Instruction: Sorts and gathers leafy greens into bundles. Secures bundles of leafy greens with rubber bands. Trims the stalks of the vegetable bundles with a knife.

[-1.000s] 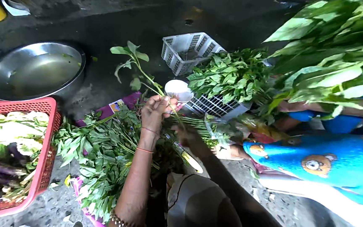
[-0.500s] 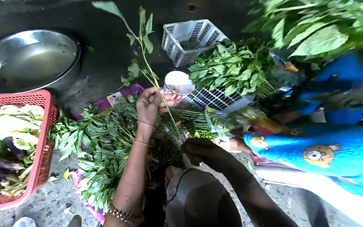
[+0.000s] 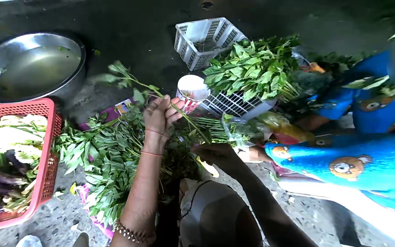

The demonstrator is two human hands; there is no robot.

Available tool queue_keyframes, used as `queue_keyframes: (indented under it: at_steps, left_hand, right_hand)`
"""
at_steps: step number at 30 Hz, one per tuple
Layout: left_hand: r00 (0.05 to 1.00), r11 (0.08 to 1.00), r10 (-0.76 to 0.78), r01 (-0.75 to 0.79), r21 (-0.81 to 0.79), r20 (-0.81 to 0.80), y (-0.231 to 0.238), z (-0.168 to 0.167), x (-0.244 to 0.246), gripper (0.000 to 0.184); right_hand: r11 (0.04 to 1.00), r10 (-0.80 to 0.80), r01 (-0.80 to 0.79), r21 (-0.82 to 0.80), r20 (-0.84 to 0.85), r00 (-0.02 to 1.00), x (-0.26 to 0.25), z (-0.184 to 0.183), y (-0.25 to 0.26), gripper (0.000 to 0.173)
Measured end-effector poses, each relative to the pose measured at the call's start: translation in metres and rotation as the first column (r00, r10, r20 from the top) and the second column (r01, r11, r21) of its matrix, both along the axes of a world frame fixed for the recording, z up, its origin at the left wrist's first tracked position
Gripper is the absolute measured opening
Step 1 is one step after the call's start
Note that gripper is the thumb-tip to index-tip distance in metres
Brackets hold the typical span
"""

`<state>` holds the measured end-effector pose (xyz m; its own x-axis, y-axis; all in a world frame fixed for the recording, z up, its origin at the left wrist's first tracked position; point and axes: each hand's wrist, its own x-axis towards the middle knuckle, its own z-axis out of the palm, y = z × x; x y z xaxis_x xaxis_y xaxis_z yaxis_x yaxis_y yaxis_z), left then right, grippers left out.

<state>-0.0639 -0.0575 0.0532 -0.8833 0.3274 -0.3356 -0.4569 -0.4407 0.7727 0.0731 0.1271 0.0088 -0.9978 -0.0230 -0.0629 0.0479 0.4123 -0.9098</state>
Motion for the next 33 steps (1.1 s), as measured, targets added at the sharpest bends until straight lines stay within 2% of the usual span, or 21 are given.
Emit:
queue_keyframes:
  at_steps: [2, 4, 7, 9, 11, 13, 16, 18, 20, 21, 23, 25, 27, 30, 31, 33]
  left_hand:
    - [0.999, 0.999, -0.045, 0.045, -0.008, -0.001, 0.004, 0.002, 0.002, 0.026]
    - [0.997, 0.996, -0.061, 0.058, -0.065, -0.047, 0.005, 0.001, 0.000, 0.023]
    - [0.979, 0.964, -0.095, 0.045, -0.263, -0.181, 0.001, -0.004, -0.003, 0.023]
    - [0.971, 0.946, -0.104, 0.029, -0.324, -0.217, 0.001, -0.007, -0.003, 0.024]
    - [0.976, 0.951, -0.084, 0.017, -0.309, -0.203, 0.005, -0.008, -0.001, 0.025]
    - [0.985, 0.973, -0.053, 0.014, -0.231, -0.165, 0.008, -0.005, 0.000, 0.024]
    - [0.996, 0.994, -0.044, 0.036, -0.106, -0.071, 0.006, 0.002, 0.004, 0.028]
    - [0.997, 0.996, -0.052, 0.048, -0.075, -0.054, 0.001, 0.005, 0.006, 0.030]
    - [0.994, 0.996, -0.042, 0.034, -0.088, -0.096, -0.001, 0.004, 0.006, 0.026]
    - [0.991, 0.994, -0.022, 0.007, -0.111, -0.131, -0.001, 0.003, 0.004, 0.025]
    - [0.976, 0.985, 0.014, -0.050, -0.164, -0.216, -0.002, -0.005, -0.001, 0.025]
    - [0.963, 0.971, -0.010, -0.055, -0.233, -0.269, -0.005, -0.014, -0.004, 0.027]
    - [0.962, 0.933, -0.081, -0.019, -0.360, -0.262, -0.006, -0.019, -0.006, 0.035]
    - [0.951, 0.823, -0.196, 0.028, -0.567, -0.238, -0.008, -0.023, -0.004, 0.048]
    - [0.943, 0.812, -0.214, 0.026, -0.583, -0.255, -0.008, -0.025, -0.003, 0.055]
    - [0.941, 0.855, -0.207, 0.040, -0.518, -0.268, -0.007, -0.025, -0.001, 0.065]
  right_hand:
    - [0.989, -0.132, 0.131, 0.071, 0.012, 0.991, -0.004, -0.009, 0.002, 0.023]
    - [0.948, -0.302, 0.306, 0.087, -0.055, 0.952, -0.008, -0.010, 0.010, 0.020]
    - [0.863, -0.504, 0.499, -0.078, -0.206, 0.839, -0.014, 0.002, 0.032, 0.017]
    - [0.834, -0.546, 0.494, -0.245, -0.244, 0.802, -0.017, 0.024, 0.034, 0.015]
    - [0.878, -0.434, 0.320, -0.356, -0.308, 0.847, -0.015, 0.044, 0.027, 0.018]
    - [0.947, -0.180, 0.057, -0.316, -0.374, 0.910, -0.008, 0.055, 0.014, 0.017]
    - [0.963, 0.256, -0.268, 0.005, -0.317, 0.913, 0.000, 0.054, -0.011, 0.020]
    - [0.944, 0.315, -0.283, 0.172, -0.204, 0.927, -0.001, 0.035, -0.017, 0.023]
    - [0.945, 0.257, -0.222, 0.242, -0.128, 0.958, 0.000, 0.021, -0.011, 0.023]
    - [0.952, 0.238, -0.206, 0.225, -0.123, 0.964, 0.001, 0.022, -0.006, 0.023]
    - [0.981, 0.185, -0.177, 0.075, -0.112, 0.976, 0.007, 0.039, 0.000, 0.020]
    - [0.992, 0.009, -0.021, -0.121, -0.095, 0.995, 0.013, 0.053, 0.006, 0.020]
    - [0.946, -0.224, 0.194, -0.259, -0.090, 0.971, 0.008, 0.056, 0.015, 0.021]
    - [0.809, -0.523, 0.469, -0.354, -0.068, 0.850, -0.006, 0.054, 0.025, 0.022]
    - [0.770, -0.580, 0.523, -0.365, -0.061, 0.812, -0.009, 0.052, 0.028, 0.023]
    - [0.703, -0.658, 0.600, -0.382, -0.030, 0.752, -0.015, 0.046, 0.033, 0.025]
